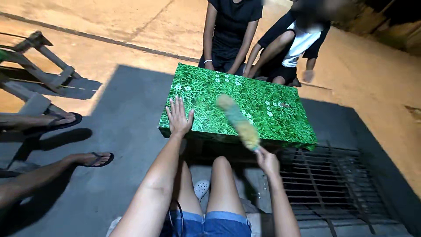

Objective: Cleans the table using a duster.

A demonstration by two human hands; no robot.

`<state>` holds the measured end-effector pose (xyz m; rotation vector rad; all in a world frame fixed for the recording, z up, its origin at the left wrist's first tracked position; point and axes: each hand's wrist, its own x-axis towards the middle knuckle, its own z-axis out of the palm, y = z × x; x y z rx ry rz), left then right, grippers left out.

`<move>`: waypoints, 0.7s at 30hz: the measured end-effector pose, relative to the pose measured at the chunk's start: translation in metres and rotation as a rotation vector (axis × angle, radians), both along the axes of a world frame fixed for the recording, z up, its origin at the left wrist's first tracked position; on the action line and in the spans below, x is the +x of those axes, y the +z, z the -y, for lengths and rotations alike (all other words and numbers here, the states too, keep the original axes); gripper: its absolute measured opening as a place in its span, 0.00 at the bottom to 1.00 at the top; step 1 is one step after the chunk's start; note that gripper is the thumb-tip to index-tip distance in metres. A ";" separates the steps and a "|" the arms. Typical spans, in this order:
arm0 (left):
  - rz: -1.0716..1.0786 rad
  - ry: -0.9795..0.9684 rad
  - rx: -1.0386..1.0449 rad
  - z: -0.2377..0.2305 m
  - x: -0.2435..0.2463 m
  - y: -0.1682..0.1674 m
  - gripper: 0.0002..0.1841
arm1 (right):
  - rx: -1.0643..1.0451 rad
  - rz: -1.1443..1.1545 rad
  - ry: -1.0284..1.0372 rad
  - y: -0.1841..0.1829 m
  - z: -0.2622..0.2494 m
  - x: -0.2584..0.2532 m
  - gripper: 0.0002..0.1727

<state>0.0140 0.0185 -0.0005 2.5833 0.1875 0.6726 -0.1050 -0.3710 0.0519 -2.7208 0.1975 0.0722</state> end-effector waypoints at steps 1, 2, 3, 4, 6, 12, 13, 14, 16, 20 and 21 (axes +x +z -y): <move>-0.023 -0.003 0.005 0.000 0.000 0.000 0.45 | -0.035 0.029 -0.157 -0.002 0.035 -0.001 0.24; -0.060 -0.009 0.011 0.000 0.000 0.001 0.44 | -0.075 0.041 -0.310 -0.003 0.067 -0.003 0.24; -0.108 -0.016 0.023 0.000 0.001 0.003 0.44 | -0.114 0.032 -0.444 -0.004 0.097 -0.004 0.25; -0.165 -0.021 0.037 -0.001 0.002 0.005 0.43 | -0.145 0.016 -0.559 -0.004 0.121 -0.004 0.25; -0.273 -0.029 0.060 -0.001 0.006 0.007 0.40 | -0.154 -0.018 -0.711 0.002 0.144 -0.001 0.25; -0.306 -0.007 0.088 0.000 0.007 0.006 0.38 | -0.120 -0.145 -0.443 0.031 0.028 0.019 0.25; -0.311 -0.004 0.090 0.000 0.007 0.007 0.38 | -0.116 -0.170 -0.325 0.031 0.000 0.018 0.25; -0.312 -0.006 0.088 0.000 0.007 0.007 0.38 | -0.106 -0.188 -0.192 0.028 -0.027 0.014 0.26; -0.313 -0.010 0.082 -0.001 0.007 0.007 0.38 | -0.059 -0.202 0.098 0.019 -0.069 0.000 0.27; -0.296 -0.025 0.048 -0.002 0.002 0.013 0.30 | 0.021 -0.174 0.389 0.011 -0.076 -0.009 0.26; -0.286 -0.024 0.055 -0.002 0.002 0.011 0.31 | 0.018 -0.142 0.336 0.011 -0.060 -0.002 0.25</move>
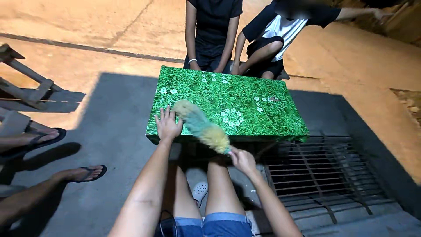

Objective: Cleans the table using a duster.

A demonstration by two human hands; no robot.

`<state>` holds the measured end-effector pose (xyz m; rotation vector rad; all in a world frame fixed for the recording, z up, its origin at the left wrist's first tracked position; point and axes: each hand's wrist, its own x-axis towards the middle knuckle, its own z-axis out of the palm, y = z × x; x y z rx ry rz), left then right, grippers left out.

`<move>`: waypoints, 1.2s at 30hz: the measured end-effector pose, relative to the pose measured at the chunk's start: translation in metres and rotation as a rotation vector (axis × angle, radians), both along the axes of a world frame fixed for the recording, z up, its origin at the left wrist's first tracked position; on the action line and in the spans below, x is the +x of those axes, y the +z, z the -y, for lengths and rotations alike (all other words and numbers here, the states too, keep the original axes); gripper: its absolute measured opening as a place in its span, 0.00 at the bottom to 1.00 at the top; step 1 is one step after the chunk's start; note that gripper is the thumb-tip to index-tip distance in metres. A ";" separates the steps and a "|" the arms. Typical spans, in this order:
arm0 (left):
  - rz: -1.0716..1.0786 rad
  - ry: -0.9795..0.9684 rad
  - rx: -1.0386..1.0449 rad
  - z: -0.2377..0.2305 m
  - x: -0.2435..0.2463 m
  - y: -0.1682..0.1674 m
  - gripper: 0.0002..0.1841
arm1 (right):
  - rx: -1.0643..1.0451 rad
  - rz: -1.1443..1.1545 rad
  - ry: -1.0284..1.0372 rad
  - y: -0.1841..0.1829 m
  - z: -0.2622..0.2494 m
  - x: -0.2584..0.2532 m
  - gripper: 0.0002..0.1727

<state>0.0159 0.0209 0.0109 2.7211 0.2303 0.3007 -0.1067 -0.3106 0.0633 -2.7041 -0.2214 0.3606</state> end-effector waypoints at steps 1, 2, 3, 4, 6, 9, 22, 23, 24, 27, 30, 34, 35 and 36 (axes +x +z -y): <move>0.011 -0.004 0.001 -0.001 0.000 -0.002 0.33 | -0.013 0.029 -0.087 0.000 0.021 0.009 0.24; 0.017 -0.005 -0.002 -0.001 0.001 -0.004 0.35 | -0.036 0.059 -0.194 0.002 0.046 0.019 0.24; 0.021 -0.002 -0.003 -0.002 0.002 -0.005 0.35 | -0.067 0.077 -0.320 0.004 0.072 0.027 0.24; 0.026 0.001 -0.003 -0.002 0.002 -0.005 0.36 | -0.095 0.078 -0.456 0.005 0.100 0.036 0.24; 0.026 0.013 0.001 -0.002 0.004 -0.006 0.36 | -0.135 0.093 -0.713 0.004 0.156 0.048 0.26; 0.005 0.024 0.006 0.000 0.004 -0.004 0.35 | -0.129 0.139 -0.973 -0.001 0.209 0.052 0.26; 0.019 0.024 0.025 -0.001 0.006 -0.008 0.35 | -0.154 0.140 -0.996 -0.005 0.215 0.058 0.24; 0.025 0.023 0.021 0.000 0.006 -0.007 0.35 | -0.158 0.147 -1.014 -0.006 0.210 0.065 0.24; 0.032 0.024 0.015 0.001 0.006 -0.005 0.35 | -0.163 0.151 -1.014 -0.003 0.204 0.075 0.24; 0.034 0.030 0.015 0.001 0.006 -0.005 0.35 | -0.205 0.151 -0.959 0.006 0.184 0.112 0.23; 0.020 0.029 0.018 0.000 0.004 -0.004 0.35 | -0.228 0.132 -0.854 0.013 0.165 0.148 0.22; 0.029 0.032 -0.004 0.002 0.002 -0.004 0.34 | -0.194 0.128 -0.774 0.022 0.156 0.193 0.23; 0.016 0.039 -0.005 0.003 0.002 -0.002 0.34 | -0.189 0.125 -0.765 0.023 0.156 0.204 0.23; 0.004 0.047 -0.005 0.004 0.001 0.000 0.33 | -0.192 0.120 -0.754 0.024 0.153 0.214 0.23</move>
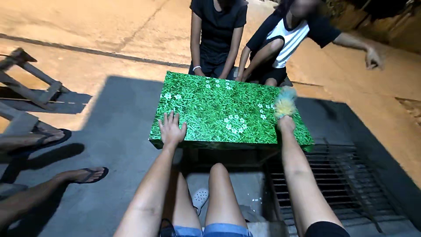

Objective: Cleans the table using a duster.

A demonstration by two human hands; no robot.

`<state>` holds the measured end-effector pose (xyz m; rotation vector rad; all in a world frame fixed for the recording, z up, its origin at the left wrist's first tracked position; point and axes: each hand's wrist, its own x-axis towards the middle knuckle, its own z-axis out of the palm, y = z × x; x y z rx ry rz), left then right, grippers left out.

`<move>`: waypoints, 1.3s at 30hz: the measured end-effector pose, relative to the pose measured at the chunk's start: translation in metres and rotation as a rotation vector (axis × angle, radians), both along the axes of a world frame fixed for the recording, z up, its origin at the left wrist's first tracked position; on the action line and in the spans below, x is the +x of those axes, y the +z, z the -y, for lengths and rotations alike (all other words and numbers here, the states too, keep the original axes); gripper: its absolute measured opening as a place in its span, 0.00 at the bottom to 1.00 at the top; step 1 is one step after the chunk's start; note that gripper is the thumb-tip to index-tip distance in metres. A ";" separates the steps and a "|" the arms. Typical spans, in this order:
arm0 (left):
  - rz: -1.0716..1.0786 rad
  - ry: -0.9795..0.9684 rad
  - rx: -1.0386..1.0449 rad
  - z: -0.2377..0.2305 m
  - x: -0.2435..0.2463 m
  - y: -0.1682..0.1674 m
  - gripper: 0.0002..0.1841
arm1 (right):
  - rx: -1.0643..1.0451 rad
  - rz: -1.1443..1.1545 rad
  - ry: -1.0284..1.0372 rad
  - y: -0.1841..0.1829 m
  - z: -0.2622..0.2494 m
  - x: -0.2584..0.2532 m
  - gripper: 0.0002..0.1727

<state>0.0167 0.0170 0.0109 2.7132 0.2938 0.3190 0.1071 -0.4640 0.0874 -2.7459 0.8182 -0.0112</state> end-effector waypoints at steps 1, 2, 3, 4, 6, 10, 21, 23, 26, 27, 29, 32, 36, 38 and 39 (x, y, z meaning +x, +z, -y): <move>-0.001 0.008 0.002 0.000 -0.001 0.000 0.33 | 0.002 -0.002 0.011 0.000 -0.005 0.008 0.23; 0.001 0.013 0.003 0.000 0.000 0.000 0.34 | -0.002 -0.003 0.025 0.001 -0.015 0.013 0.23; -0.001 0.016 -0.001 -0.001 0.002 -0.001 0.34 | -0.008 0.003 0.044 0.000 -0.027 0.016 0.23; -0.007 0.021 0.000 -0.001 0.004 -0.003 0.33 | -0.024 0.006 0.068 -0.002 -0.040 0.018 0.22; -0.020 0.025 0.000 -0.001 0.005 -0.004 0.33 | -0.043 0.023 0.137 -0.007 -0.072 0.021 0.24; 0.012 0.042 -0.006 0.000 0.003 -0.001 0.37 | -0.059 0.042 0.319 -0.008 -0.145 0.018 0.24; 0.264 0.049 0.003 0.001 0.000 -0.012 0.43 | -0.100 -0.023 0.753 -0.002 -0.305 0.006 0.24; 0.320 0.051 0.014 0.002 -0.002 -0.014 0.43 | -0.108 -0.034 0.836 -0.003 -0.321 -0.004 0.24; 0.397 0.046 0.023 0.004 -0.005 -0.014 0.43 | -0.129 -0.038 0.979 -0.004 -0.335 -0.021 0.23; 0.420 0.045 0.037 0.005 -0.007 -0.016 0.43 | -0.151 -0.043 1.026 -0.007 -0.336 -0.027 0.23; 0.475 0.034 0.055 0.006 -0.009 -0.020 0.42 | -0.177 -0.046 1.123 -0.011 -0.333 -0.042 0.23; 0.520 0.022 0.056 0.007 -0.009 -0.023 0.42 | -0.136 -0.040 1.251 -0.013 -0.315 -0.076 0.22; 0.563 0.025 0.033 0.004 -0.011 -0.024 0.46 | 0.066 -0.140 1.262 -0.016 -0.260 -0.129 0.25; 0.577 0.019 -0.019 0.002 -0.010 -0.022 0.48 | 0.186 -0.126 1.131 -0.022 -0.214 -0.150 0.25; 0.581 0.016 -0.045 0.002 -0.010 -0.021 0.48 | 0.233 -0.095 1.028 -0.027 -0.185 -0.159 0.24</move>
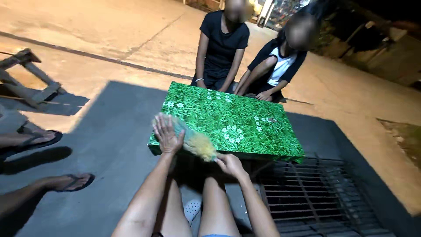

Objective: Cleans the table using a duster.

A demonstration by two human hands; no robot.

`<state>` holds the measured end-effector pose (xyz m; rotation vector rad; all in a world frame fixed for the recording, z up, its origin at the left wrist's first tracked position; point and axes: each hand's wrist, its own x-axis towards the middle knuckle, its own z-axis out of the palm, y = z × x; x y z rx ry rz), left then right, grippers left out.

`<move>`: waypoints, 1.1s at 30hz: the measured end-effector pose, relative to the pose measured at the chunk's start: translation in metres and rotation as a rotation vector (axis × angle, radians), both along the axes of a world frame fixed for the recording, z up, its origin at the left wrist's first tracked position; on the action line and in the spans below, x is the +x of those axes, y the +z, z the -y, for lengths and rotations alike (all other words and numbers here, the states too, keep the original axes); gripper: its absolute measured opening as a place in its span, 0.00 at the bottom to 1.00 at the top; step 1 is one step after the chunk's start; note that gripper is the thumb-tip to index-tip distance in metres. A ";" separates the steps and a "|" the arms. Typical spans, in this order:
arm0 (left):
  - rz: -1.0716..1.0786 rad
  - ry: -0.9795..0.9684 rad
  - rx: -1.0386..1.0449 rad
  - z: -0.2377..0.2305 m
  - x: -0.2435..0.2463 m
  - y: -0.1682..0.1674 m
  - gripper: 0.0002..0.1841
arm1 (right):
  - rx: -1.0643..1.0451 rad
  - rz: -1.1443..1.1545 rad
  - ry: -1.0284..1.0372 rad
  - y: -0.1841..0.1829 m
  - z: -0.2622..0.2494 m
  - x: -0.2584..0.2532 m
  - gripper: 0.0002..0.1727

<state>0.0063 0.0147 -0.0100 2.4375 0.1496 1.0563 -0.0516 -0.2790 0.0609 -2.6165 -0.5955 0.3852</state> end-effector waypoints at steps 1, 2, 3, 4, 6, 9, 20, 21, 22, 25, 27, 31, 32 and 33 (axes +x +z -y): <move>-0.004 -0.006 -0.010 0.000 0.001 0.001 0.47 | 0.037 0.007 -0.128 -0.004 0.031 -0.008 0.23; -0.009 -0.015 -0.006 -0.002 0.002 0.002 0.46 | 0.067 0.034 -0.274 -0.008 0.062 -0.016 0.23; -0.026 -0.021 0.007 -0.003 0.002 0.002 0.45 | 0.072 0.074 -0.430 -0.010 0.094 -0.025 0.23; -0.070 -0.024 0.018 -0.003 0.002 0.003 0.43 | 0.049 0.120 -0.590 -0.011 0.126 -0.032 0.23; -0.184 -0.033 0.034 -0.003 0.003 0.008 0.41 | -0.055 0.179 -0.900 -0.008 0.185 -0.041 0.24; -0.381 -0.057 0.011 -0.002 0.002 0.013 0.38 | -0.201 0.129 -1.262 -0.004 0.239 -0.051 0.26; -0.371 -0.017 -0.025 0.000 0.000 0.017 0.37 | -0.170 -0.013 -0.564 0.021 -0.016 -0.029 0.26; -0.314 -0.007 -0.030 0.001 -0.001 0.015 0.37 | -0.157 -0.034 -0.440 0.023 -0.040 -0.029 0.26; -0.261 0.004 -0.033 0.002 -0.003 0.013 0.37 | -0.151 -0.048 -0.323 0.025 -0.062 -0.028 0.26; -0.151 0.033 -0.030 0.003 -0.003 0.009 0.39 | -0.202 -0.022 -0.070 0.029 -0.114 -0.012 0.24; -0.135 0.058 -0.015 0.001 0.000 0.007 0.40 | -0.249 0.024 0.025 0.031 -0.134 0.015 0.25; -0.155 0.054 -0.002 -0.001 0.005 0.003 0.40 | -0.251 0.191 0.083 0.026 -0.134 0.091 0.23; -0.170 0.053 0.001 -0.002 0.006 0.001 0.40 | -0.252 0.229 0.066 0.024 -0.127 0.108 0.23; -0.189 0.049 0.001 -0.002 0.007 0.000 0.40 | -0.258 0.244 0.033 0.024 -0.116 0.124 0.24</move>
